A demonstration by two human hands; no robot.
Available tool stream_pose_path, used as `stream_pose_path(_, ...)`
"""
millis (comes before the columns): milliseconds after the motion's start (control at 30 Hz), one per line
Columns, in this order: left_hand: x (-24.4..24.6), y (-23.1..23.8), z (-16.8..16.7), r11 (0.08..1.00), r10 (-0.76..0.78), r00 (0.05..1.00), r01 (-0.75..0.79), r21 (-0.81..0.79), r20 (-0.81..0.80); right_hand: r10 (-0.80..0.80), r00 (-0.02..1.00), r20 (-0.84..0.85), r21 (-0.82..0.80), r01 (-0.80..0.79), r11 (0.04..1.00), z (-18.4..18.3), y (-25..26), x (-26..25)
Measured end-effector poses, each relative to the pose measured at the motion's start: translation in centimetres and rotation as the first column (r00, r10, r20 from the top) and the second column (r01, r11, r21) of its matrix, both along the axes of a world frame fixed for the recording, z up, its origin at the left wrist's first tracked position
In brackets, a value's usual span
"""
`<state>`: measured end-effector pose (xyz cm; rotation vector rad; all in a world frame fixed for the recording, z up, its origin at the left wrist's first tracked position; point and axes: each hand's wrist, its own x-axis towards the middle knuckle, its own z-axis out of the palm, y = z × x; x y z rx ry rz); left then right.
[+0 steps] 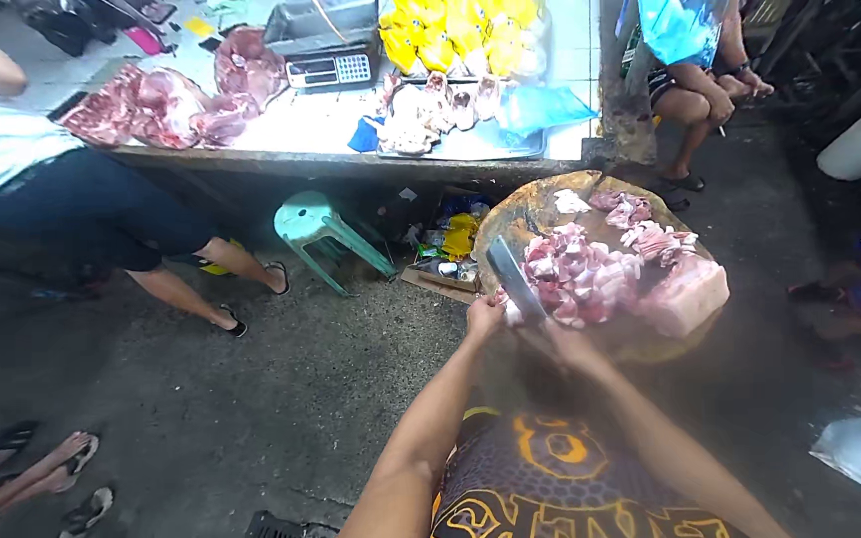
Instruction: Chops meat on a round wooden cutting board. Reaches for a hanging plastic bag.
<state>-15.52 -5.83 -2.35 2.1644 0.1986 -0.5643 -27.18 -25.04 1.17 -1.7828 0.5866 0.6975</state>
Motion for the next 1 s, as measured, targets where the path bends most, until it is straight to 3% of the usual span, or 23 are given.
stream_pose_path(67,-0.2,-0.1,-0.3,1.000,0.017,1.000,-0.016,-0.026,0.013,-0.151,0.974,-0.171,0.325,0.200,0.924,0.3,-2.1,0.0)
stream_pose_path(100,-0.5,-0.1,-0.4,0.999,0.029,0.999,-0.029,-0.028,0.014,-0.178,0.962,-0.208,0.391,0.248,0.886,0.5,-2.7,-0.3)
stream_pose_path(167,-0.8,-0.1,-0.4,0.998,0.063,0.998,-0.062,-0.033,0.014,-0.177,0.977,-0.118,0.288,0.204,0.936,2.1,-3.0,-1.0)
stream_pose_path(267,-1.4,0.0,-1.0,0.981,0.154,0.988,-0.151,-0.125,0.010,-0.025,0.970,0.240,-0.079,0.045,0.996,5.8,-2.4,-2.6)
stream_pose_path(333,-2.0,0.0,-1.3,0.957,0.198,0.980,-0.192,-0.217,0.003,0.020,0.850,0.526,-0.187,0.093,0.978,8.0,-1.9,-3.5)
stream_pose_path(400,-2.6,0.2,-1.5,0.935,0.230,0.973,-0.222,-0.278,0.000,0.028,0.633,0.774,-0.186,0.185,0.965,10.3,-0.9,-3.6)
stream_pose_path(467,-3.0,0.4,-1.3,0.922,0.266,0.964,-0.261,-0.288,-0.022,0.021,0.420,0.908,-0.133,0.239,0.962,12.2,0.6,-3.2)
stream_pose_path(533,-2.8,0.7,-0.9,0.918,0.288,0.956,-0.290,-0.271,-0.047,0.000,0.319,0.948,-0.088,0.262,0.961,11.8,2.2,-2.2)
stream_pose_path(567,-2.8,1.0,-0.9,0.919,0.294,0.954,-0.299,-0.256,-0.058,0.009,0.355,0.935,-0.111,0.267,0.957,10.0,3.0,-1.9)
stream_pose_path(600,-2.8,1.3,-0.9,0.926,0.288,0.956,-0.294,-0.237,-0.061,0.058,0.465,0.883,-0.200,0.263,0.944,7.3,3.5,-2.0)
stream_pose_path(633,-2.8,1.5,-0.7,0.938,0.263,0.963,-0.270,-0.218,-0.059,0.120,0.638,0.761,-0.321,0.209,0.924,4.6,3.7,-2.5)
stream_pose_path(667,-2.7,1.8,-0.4,0.956,0.215,0.975,-0.221,-0.193,-0.052,0.164,0.833,0.529,-0.412,0.083,0.907,2.7,3.7,-2.9)
stream_pose_path(700,-2.6,1.9,0.0,0.973,0.160,0.986,-0.165,-0.159,-0.044,0.188,0.940,0.286,-0.455,-0.039,0.890,1.4,3.7,-3.0)
stream_pose_path(733,-2.5,1.8,0.4,0.987,0.096,0.995,-0.099,-0.128,-0.031,0.200,0.972,0.122,-0.480,-0.118,0.869,0.9,4.0,-3.0)
stream_pose_path(800,-1.4,1.5,0.7,0.997,-0.035,0.999,0.036,-0.069,0.016,0.188,0.982,0.005,-0.514,-0.159,0.843,1.3,4.9,-2.8)
stream_pose_path(1000,0.1,0.7,0.2,0.966,-0.258,0.966,0.257,0.035,0.030,0.075,0.997,-0.008,-0.546,-0.068,0.835,1.4,7.6,-1.2)
